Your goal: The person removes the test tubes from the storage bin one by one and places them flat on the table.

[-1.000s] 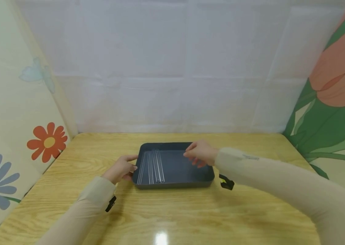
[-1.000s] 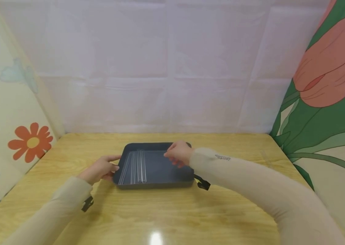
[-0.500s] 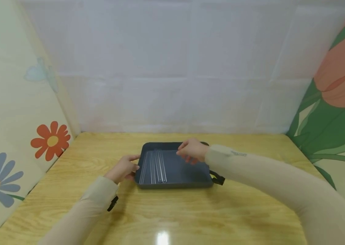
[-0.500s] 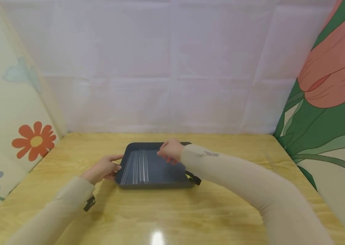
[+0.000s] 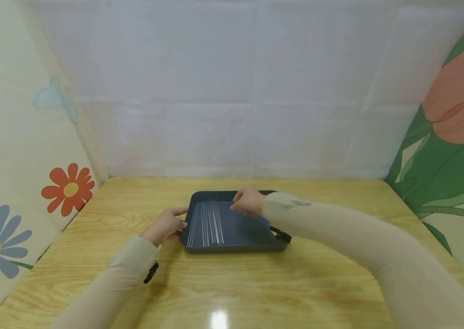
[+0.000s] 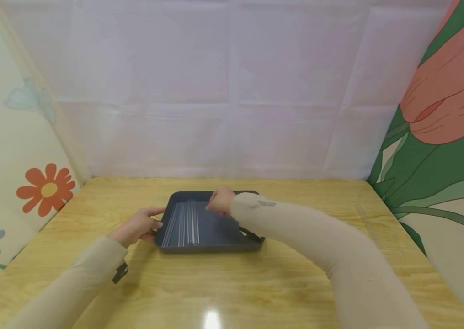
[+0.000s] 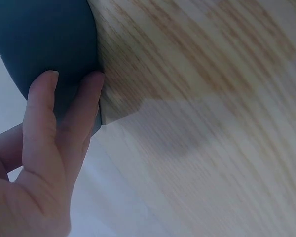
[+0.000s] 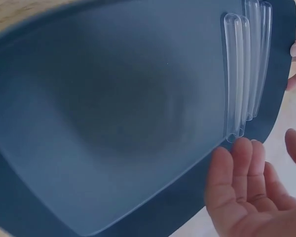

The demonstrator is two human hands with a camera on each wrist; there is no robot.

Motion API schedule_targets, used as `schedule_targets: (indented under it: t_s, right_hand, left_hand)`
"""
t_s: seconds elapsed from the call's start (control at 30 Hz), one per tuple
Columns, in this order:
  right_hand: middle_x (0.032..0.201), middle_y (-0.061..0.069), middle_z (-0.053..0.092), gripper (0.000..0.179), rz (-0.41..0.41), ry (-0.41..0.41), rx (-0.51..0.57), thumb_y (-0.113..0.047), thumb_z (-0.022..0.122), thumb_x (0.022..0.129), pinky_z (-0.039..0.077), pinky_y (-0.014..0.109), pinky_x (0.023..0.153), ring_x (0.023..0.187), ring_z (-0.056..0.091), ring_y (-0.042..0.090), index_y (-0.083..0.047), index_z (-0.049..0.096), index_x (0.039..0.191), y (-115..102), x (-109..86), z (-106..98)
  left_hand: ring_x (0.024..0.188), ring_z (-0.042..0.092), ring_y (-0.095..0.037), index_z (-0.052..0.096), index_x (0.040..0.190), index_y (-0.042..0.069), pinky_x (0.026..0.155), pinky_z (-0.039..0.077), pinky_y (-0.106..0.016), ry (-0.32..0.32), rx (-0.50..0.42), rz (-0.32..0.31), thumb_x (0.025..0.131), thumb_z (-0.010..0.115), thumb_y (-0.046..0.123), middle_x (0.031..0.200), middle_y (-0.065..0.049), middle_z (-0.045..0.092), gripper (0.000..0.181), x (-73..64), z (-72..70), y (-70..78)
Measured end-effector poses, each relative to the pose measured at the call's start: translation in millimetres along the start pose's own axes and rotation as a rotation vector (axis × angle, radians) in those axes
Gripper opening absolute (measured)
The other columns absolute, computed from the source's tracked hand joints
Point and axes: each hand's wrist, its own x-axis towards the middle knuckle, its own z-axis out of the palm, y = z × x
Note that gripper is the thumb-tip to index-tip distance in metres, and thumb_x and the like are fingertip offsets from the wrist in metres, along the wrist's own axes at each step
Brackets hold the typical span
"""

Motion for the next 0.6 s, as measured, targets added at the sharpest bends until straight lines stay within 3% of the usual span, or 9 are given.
schedule_targets:
  t_s: [0.17,0.6]
  right_hand:
    - [0.100,0.012,0.066,0.038,-0.003,-0.009,-0.032,-0.012,0.066,0.092,0.039,0.030,0.051,0.065,0.052,0.017,0.002,0.058,0.127,-2.1,10.8,5.3]
    - [0.089,0.006,0.066,0.039,0.023,0.002,-0.071,-0.009,0.069,0.090,0.040,0.035,0.050,0.064,0.053,0.018,0.003,0.058,0.125,-10.5,27.1,19.8]
  left_hand:
    - [0.075,0.063,-0.025,0.027,0.151,-0.003,0.058,0.055,-0.036,0.005,0.005,-0.001,0.097,0.044,-0.009,0.118,-0.033,0.056,0.057,0.8,0.0,1.5]
    - [0.073,0.063,-0.025,0.029,0.150,-0.004,0.057,0.054,-0.036,0.014,-0.008,0.028,0.096,0.044,-0.011,0.113,-0.031,0.059,0.056,-0.1,3.8,-3.2]
